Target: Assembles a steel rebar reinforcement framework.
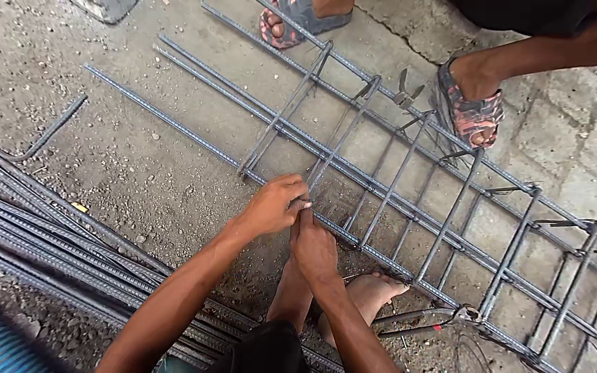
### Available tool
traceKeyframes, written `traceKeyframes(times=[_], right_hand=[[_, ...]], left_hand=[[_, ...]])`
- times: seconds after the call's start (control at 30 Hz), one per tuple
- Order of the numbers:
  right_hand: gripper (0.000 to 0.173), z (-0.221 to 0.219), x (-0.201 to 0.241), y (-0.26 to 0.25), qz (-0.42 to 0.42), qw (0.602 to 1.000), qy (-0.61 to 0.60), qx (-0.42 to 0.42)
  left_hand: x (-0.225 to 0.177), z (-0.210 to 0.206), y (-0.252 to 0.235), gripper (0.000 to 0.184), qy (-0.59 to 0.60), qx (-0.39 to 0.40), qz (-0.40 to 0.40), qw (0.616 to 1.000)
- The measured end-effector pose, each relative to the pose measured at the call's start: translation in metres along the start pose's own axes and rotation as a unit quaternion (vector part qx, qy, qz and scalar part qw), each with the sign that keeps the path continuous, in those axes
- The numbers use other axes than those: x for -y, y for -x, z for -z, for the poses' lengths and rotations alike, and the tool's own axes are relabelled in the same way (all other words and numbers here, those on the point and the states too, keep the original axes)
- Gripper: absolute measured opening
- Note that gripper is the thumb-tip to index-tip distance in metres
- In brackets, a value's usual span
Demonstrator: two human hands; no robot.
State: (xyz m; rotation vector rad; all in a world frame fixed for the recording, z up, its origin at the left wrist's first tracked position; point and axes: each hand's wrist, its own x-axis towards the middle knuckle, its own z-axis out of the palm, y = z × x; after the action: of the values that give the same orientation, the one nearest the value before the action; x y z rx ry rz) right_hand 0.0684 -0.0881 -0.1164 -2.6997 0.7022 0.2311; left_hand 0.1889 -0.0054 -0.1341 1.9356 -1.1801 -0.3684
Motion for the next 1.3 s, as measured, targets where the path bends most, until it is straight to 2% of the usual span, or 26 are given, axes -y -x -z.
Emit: traceKeyframes(times=[0.13, 0.27, 0.37, 0.43, 0.5, 0.53, 0.57, 0.63, 0.7, 0.8, 0.83, 0.87, 0.9, 0.93, 1.0, 1.03, 1.07, 1.1, 1.13, 1.23, 1.3], right_hand=[[0.031, 0.003, 0.005, -0.009, -0.029, 1.0, 0.011, 0.0], [0.038, -0.001, 0.005, -0.013, -0.035, 0.999, 0.0, -0.03], [0.056, 0.0, 0.006, -0.015, -0.059, 0.998, -0.032, -0.018], [0.058, 0.0, 0.006, -0.015, -0.078, 0.993, -0.088, -0.002], [0.055, -0.001, 0.004, -0.016, -0.109, 0.974, -0.198, 0.011], [0.054, -0.001, 0.003, -0.016, -0.133, 0.952, -0.276, 0.017], [0.054, -0.001, 0.005, -0.016, -0.166, 0.913, -0.372, 0.022], [0.053, 0.003, 0.015, -0.017, -0.252, 0.787, -0.563, 0.023], [0.048, 0.005, 0.023, -0.017, -0.312, 0.652, -0.691, 0.027], [0.042, 0.009, 0.023, -0.019, -0.33, 0.48, -0.812, 0.033], [0.041, 0.01, 0.02, -0.019, -0.328, 0.443, -0.833, 0.046], [0.041, 0.011, 0.017, -0.017, -0.325, 0.439, -0.835, 0.063], [0.043, 0.011, 0.013, -0.016, -0.32, 0.473, -0.816, 0.083], [0.047, 0.014, 0.007, -0.014, -0.308, 0.544, -0.774, 0.102], [0.054, 0.02, -0.009, -0.007, -0.237, 0.755, -0.603, 0.096], [0.051, 0.023, -0.019, -0.003, -0.172, 0.864, -0.47, 0.065], [0.044, 0.025, -0.03, 0.002, -0.101, 0.943, -0.316, 0.03], [0.037, 0.028, -0.036, 0.006, -0.044, 0.98, -0.194, 0.006], [0.037, 0.03, -0.039, 0.008, -0.006, 0.994, -0.111, 0.002], [0.063, 0.035, -0.028, -0.004, 0.013, 0.999, 0.013, 0.037], [0.066, 0.037, -0.021, -0.017, 0.006, 0.997, 0.06, 0.051]], left_hand=[[-0.002, 0.005, -0.008, 0.01, -0.029, 0.03, -0.029, 0.999], [-0.003, 0.013, -0.01, 0.013, 0.024, 0.023, 0.003, 0.999], [-0.013, 0.032, -0.007, 0.017, 0.131, -0.102, 0.058, 0.984], [-0.012, 0.037, 0.003, 0.017, 0.173, -0.181, 0.089, 0.964], [-0.001, 0.031, 0.019, 0.016, 0.203, -0.22, 0.113, 0.948], [0.004, 0.024, 0.028, 0.017, 0.216, -0.221, 0.133, 0.942], [0.008, 0.018, 0.039, 0.018, 0.227, -0.215, 0.16, 0.936], [0.009, 0.004, 0.06, 0.018, 0.253, -0.207, 0.225, 0.918], [0.006, -0.011, 0.078, 0.017, 0.279, -0.206, 0.274, 0.897], [-0.001, -0.034, 0.092, 0.017, 0.326, -0.199, 0.307, 0.872], [-0.003, -0.039, 0.093, 0.018, 0.342, -0.189, 0.312, 0.866], [-0.006, -0.043, 0.095, 0.019, 0.354, -0.176, 0.313, 0.864], [-0.009, -0.046, 0.095, 0.019, 0.361, -0.163, 0.307, 0.865], [-0.01, -0.047, 0.094, 0.02, 0.363, -0.154, 0.3, 0.869], [-0.011, -0.047, 0.091, 0.021, 0.351, -0.142, 0.288, 0.88], [-0.009, -0.046, 0.09, 0.022, 0.343, -0.14, 0.288, 0.883], [-0.008, -0.046, 0.089, 0.022, 0.339, -0.141, 0.291, 0.884], [-0.007, -0.047, 0.09, 0.022, 0.337, -0.143, 0.296, 0.882], [-0.007, -0.048, 0.091, 0.022, 0.335, -0.143, 0.298, 0.882], [-0.006, -0.056, 0.09, 0.023, 0.333, -0.137, 0.288, 0.887], [-0.009, -0.059, 0.089, 0.026, 0.326, -0.114, 0.281, 0.896]])
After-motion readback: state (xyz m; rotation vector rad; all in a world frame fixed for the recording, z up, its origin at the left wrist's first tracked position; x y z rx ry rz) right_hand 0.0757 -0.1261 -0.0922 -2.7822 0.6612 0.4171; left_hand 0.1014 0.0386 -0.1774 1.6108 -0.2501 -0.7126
